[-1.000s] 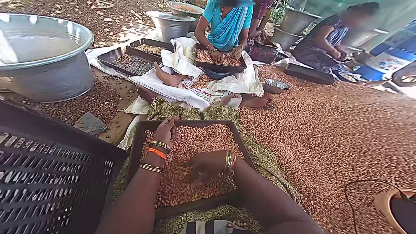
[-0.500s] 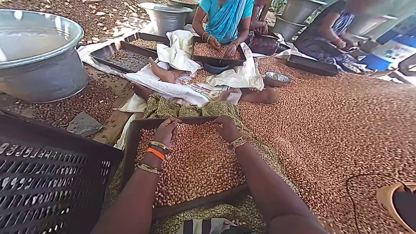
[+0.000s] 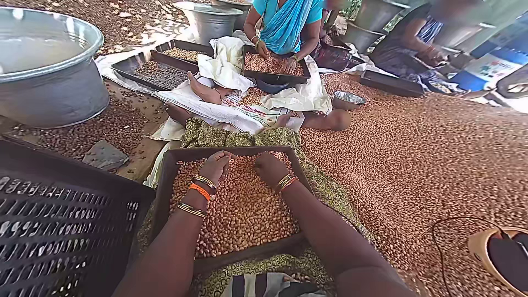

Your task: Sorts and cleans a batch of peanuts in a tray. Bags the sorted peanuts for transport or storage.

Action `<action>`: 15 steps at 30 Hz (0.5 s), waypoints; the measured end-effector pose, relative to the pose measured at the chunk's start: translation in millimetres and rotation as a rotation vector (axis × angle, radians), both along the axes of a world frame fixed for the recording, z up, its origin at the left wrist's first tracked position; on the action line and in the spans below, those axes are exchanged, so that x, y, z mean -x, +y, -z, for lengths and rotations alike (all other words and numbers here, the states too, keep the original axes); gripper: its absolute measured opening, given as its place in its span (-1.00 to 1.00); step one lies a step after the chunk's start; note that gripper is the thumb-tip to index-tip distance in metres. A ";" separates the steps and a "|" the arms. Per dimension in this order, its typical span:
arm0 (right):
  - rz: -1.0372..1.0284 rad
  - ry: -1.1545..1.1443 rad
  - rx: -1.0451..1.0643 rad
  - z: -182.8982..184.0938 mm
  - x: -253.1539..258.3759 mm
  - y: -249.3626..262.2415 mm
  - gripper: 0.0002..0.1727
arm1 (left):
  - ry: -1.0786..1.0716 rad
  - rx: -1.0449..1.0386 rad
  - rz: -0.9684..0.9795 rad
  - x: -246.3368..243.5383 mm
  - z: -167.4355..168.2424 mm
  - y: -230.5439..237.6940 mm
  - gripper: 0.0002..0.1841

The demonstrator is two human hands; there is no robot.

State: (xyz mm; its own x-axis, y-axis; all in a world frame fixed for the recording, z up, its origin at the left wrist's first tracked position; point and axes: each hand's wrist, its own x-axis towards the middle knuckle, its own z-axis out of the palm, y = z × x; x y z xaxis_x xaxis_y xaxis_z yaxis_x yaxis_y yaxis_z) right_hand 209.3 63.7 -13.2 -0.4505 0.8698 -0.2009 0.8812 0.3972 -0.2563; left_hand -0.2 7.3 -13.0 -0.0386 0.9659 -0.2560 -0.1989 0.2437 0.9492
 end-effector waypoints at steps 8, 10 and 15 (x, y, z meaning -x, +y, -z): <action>-0.671 0.534 0.884 -36.7 -51.6 -23.6 -0.74 | 0.000 -0.054 0.006 5.1 2.5 2.6 -0.72; -0.606 0.497 0.784 -40.8 -30.0 -39.1 -0.76 | 0.005 -0.042 0.008 3.2 1.9 2.7 -0.73; -0.284 0.083 0.376 -11.4 24.8 -52.0 -0.70 | 0.050 -0.029 -0.007 3.3 0.4 0.4 -0.74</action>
State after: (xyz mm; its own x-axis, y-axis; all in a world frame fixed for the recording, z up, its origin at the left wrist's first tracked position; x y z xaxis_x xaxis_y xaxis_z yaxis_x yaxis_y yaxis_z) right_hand 184.5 11.8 -1.8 -0.6878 0.5839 -0.4312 0.7216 0.4855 -0.4936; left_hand -3.5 7.7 -13.4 -0.0579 0.9726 -0.2251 -0.1525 0.2142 0.9648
